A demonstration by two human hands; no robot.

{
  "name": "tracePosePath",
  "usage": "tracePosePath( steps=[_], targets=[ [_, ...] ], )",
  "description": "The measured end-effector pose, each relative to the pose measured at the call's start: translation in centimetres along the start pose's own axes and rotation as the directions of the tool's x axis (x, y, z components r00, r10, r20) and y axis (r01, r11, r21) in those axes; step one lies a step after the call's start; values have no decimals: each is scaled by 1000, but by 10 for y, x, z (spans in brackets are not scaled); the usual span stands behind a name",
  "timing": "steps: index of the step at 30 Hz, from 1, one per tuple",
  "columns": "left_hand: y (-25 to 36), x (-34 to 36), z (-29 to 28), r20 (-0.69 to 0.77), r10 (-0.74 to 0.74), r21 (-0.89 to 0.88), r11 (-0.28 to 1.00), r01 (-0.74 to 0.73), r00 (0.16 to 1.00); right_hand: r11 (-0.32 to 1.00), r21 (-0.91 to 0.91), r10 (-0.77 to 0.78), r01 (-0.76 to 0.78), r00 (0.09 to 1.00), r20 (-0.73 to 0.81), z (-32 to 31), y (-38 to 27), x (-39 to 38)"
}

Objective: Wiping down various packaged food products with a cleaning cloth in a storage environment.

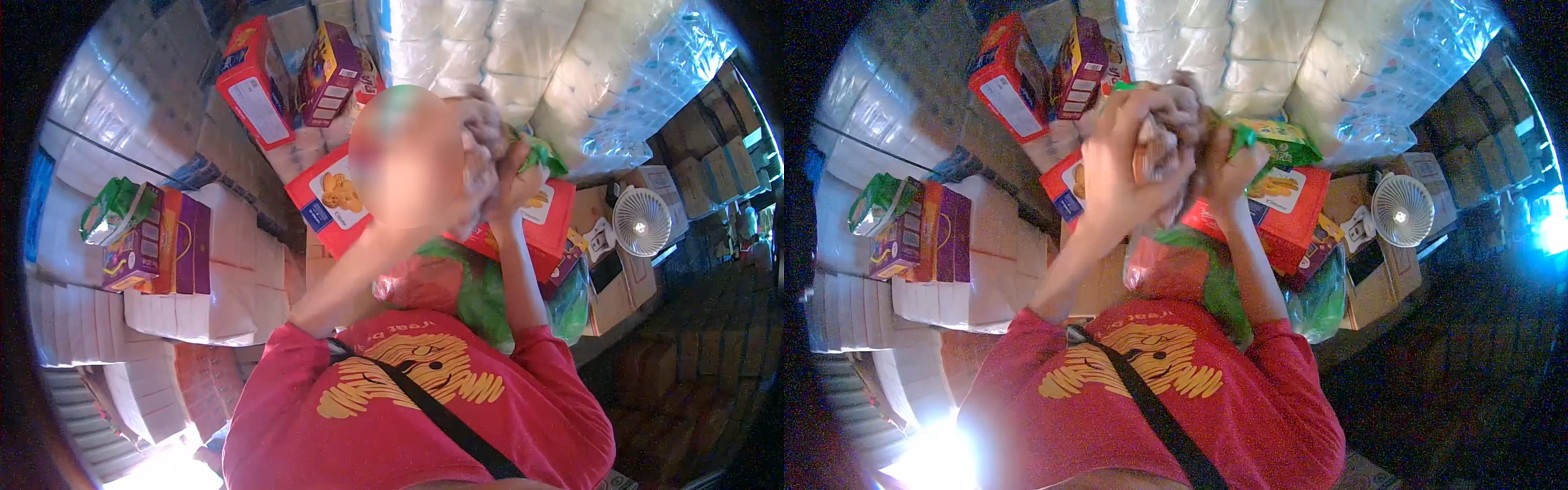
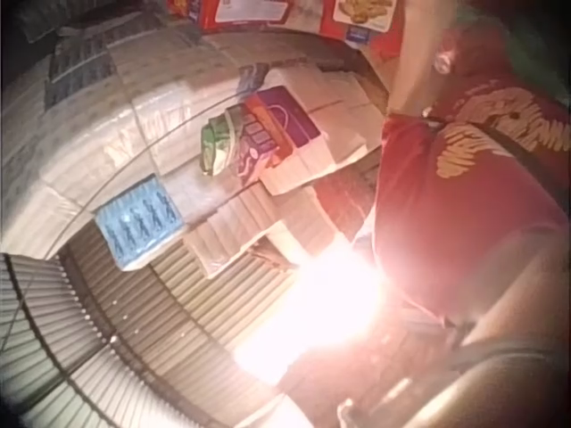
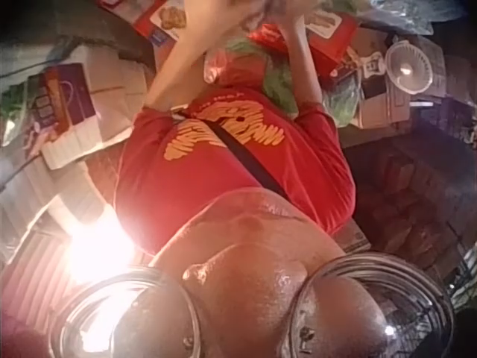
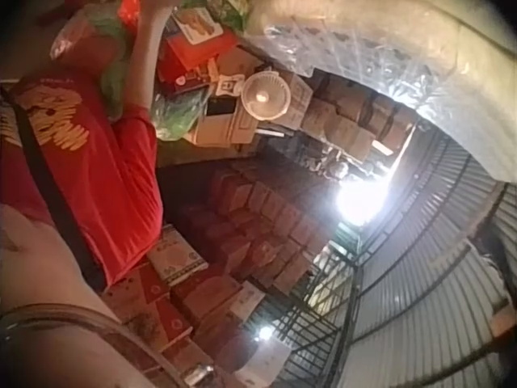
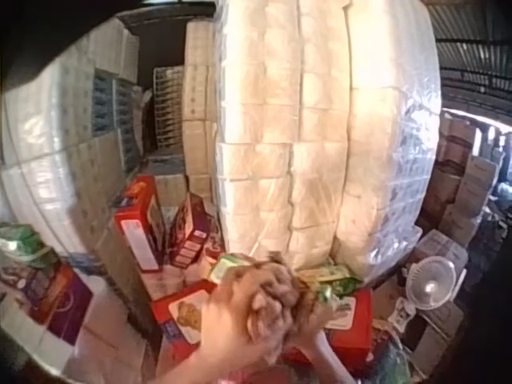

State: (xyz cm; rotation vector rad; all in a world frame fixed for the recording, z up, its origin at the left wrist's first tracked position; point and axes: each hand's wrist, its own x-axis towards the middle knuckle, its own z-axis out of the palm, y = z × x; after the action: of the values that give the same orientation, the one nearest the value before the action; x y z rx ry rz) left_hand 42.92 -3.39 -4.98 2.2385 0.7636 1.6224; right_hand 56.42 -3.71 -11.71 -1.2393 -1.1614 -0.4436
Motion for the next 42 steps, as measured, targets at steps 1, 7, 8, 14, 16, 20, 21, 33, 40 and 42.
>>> tracePosePath(
  steps=[1, 7, 8, 14, 16, 20, 21, 33, 40, 42],
  targets=[
    [0, 0, 0, 35, 19, -25, 1000, -18, 999, 991, 98, 87, -88, 996, 17, -4, -3, 1],
    [-88, 13, -9, -227, -142, 255, 946, 200, 963, 988, 154, 25, -12, 996, -82, -15, -18, 8],
    [-87, 12, -9, -232, -163, 264, 938, 223, 959, 988, 156, 23, -9, 996, -88, -11, -12, 5],
    [7, -6, -14, 82, -19, -126, 992, 29, 996, 885, 300, 320, -356, 933, 162, 7, -11, -6],
    [-7, -5, -17, 37, -33, -42, 999, 35, 999, 856, 224, 424, -465, 881, 208, -4, -15, -6],
    [-67, 4, -18, -139, -122, 246, 957, 153, 983, 861, 261, 433, -436, 898, 73, -7, -26, 6],
    [-74, 5, -19, -160, -182, 299, 928, 223, 970, 835, 285, 467, -471, 880, 86, -8, -31, 11],
    [-67, 0, -9, -239, 11, 276, 959, 57, 971, 620, 381, 718, -686, 691, 77, -8, -39, 24],
    [-38, -16, 10, -267, 77, 113, 992, -48, 961, 659, 447, 630, -605, 769, 112, 7, -35, 20],
    [-16, -29, 18, -237, 194, 13, 980, -196, 952, 570, 471, 698, -674, 699, 157, 6, -32, 25]
  ],
)
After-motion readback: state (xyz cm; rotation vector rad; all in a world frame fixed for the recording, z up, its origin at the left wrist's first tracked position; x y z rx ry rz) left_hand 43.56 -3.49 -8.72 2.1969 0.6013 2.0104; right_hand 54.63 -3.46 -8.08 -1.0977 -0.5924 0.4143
